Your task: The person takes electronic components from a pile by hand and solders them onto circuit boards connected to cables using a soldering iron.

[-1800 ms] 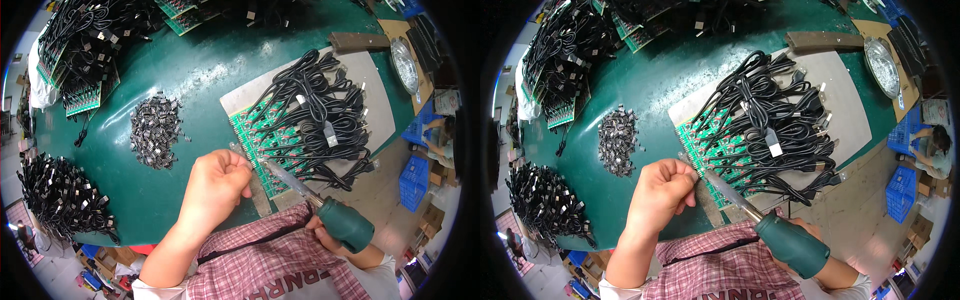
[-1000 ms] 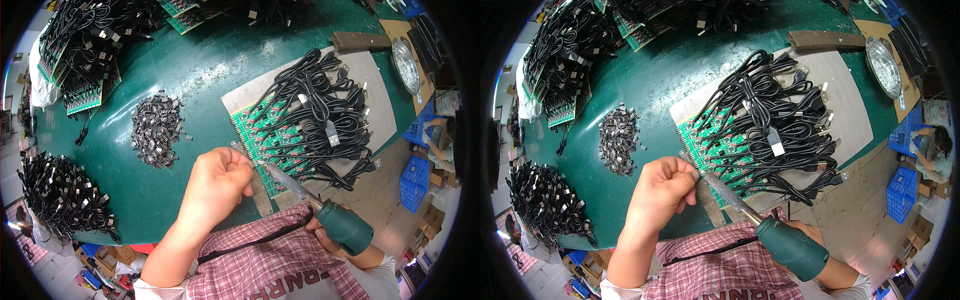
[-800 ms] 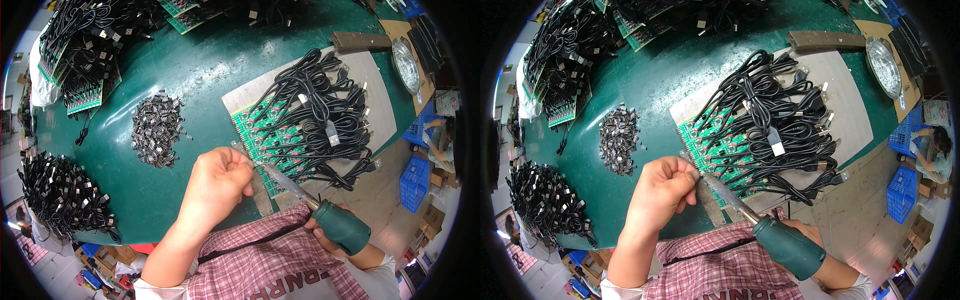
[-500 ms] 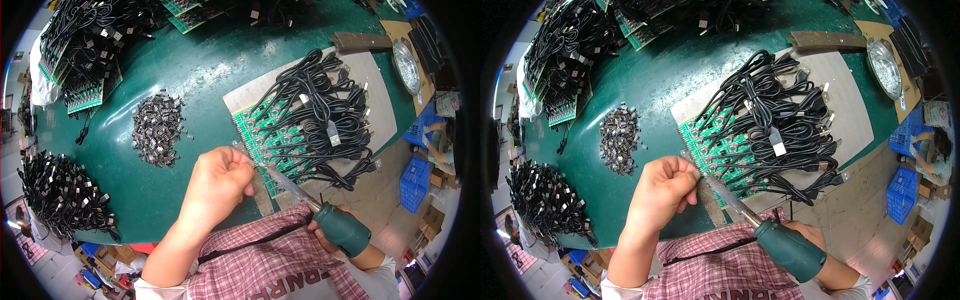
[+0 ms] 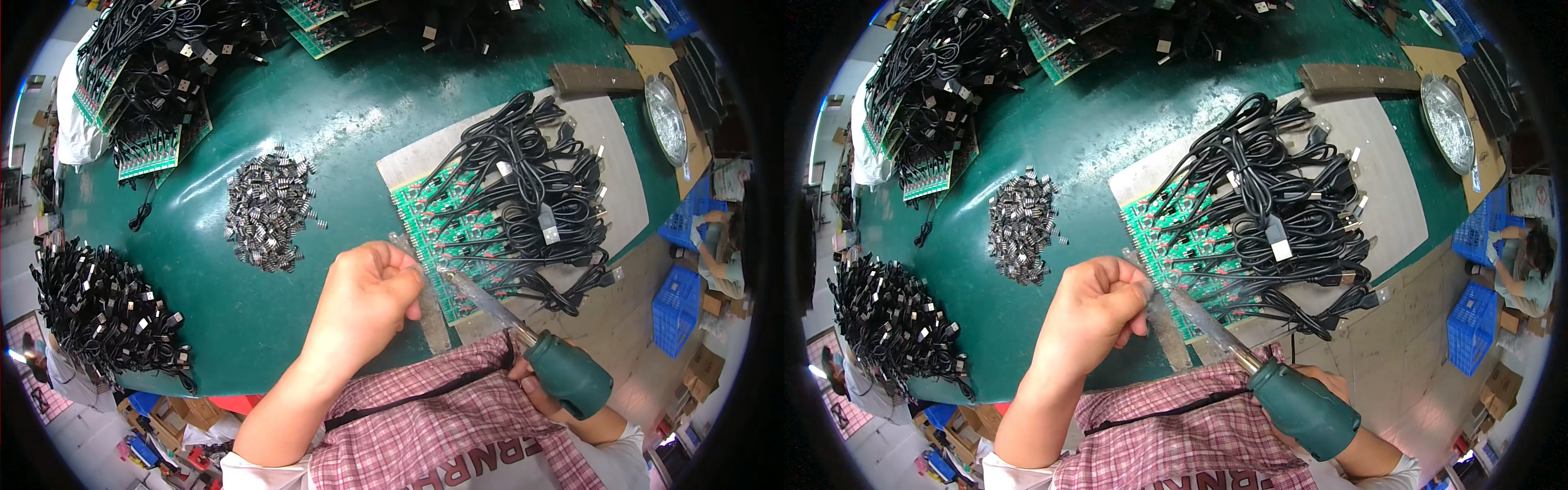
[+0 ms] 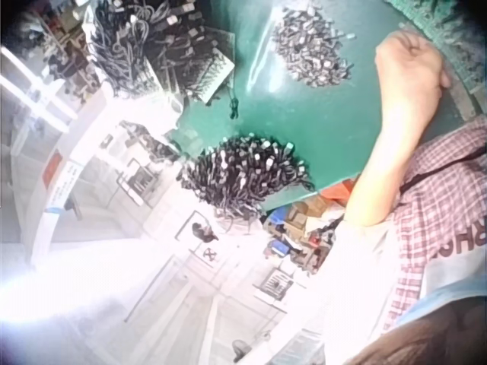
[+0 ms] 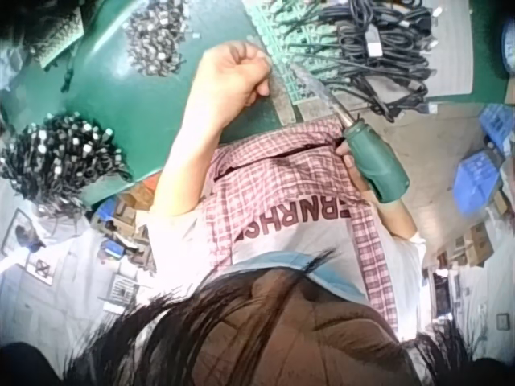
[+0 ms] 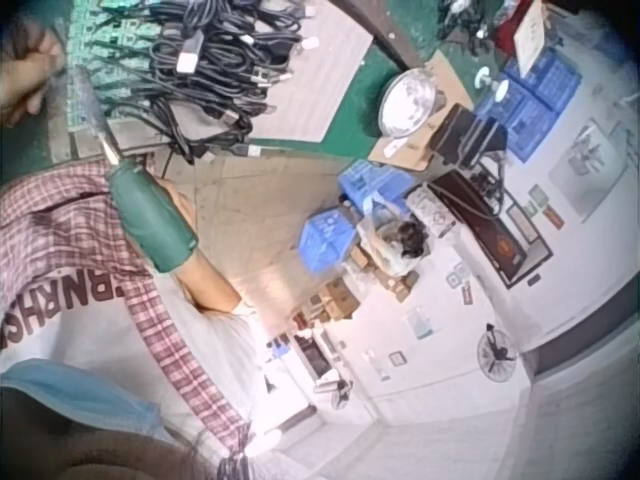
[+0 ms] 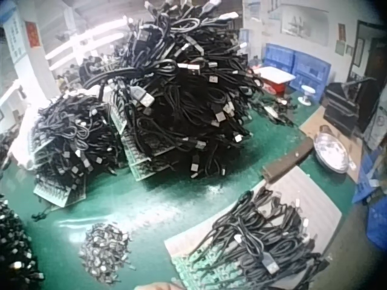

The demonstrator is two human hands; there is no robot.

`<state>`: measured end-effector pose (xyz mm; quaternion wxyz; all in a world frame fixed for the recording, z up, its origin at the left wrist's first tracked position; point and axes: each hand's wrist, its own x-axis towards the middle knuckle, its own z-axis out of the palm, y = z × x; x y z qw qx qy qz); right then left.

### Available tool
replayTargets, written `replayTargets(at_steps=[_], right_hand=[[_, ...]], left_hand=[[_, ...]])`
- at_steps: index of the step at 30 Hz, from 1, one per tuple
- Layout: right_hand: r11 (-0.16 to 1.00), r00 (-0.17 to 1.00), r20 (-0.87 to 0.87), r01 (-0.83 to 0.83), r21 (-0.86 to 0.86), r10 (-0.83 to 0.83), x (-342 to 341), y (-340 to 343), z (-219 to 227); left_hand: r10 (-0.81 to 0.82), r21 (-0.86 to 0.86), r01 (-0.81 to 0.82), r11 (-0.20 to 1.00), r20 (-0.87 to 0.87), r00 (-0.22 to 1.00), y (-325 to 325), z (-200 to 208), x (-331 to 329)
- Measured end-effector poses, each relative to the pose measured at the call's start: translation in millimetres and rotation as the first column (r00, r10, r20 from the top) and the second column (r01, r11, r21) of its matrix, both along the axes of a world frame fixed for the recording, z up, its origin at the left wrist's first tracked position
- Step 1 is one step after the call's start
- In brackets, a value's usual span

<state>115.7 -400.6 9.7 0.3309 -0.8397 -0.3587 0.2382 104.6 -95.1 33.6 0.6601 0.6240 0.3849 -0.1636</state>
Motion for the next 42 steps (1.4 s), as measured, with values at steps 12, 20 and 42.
replayTargets(at_steps=[12, 20, 42], right_hand=[[0.939, 0.847, -0.455, 0.338, 0.063, -0.274, 8, 25, 21], [0.915, 0.834, -0.476, 0.381, 0.13, -0.28, 9, 36, 25], [0.806, 0.786, -0.58, 0.477, 0.351, -0.213, 19, 112, 25]], left_hand=[[-0.061, 0.627, -0.163, 0.762, 0.32, 0.945, 24, -4, -28], [-0.631, 0.993, 0.086, -0.076, -0.114, 0.767, 56, -6, -25], [0.076, 0.021, -0.096, 0.995, 0.459, 0.885, -51, 10, -48]])
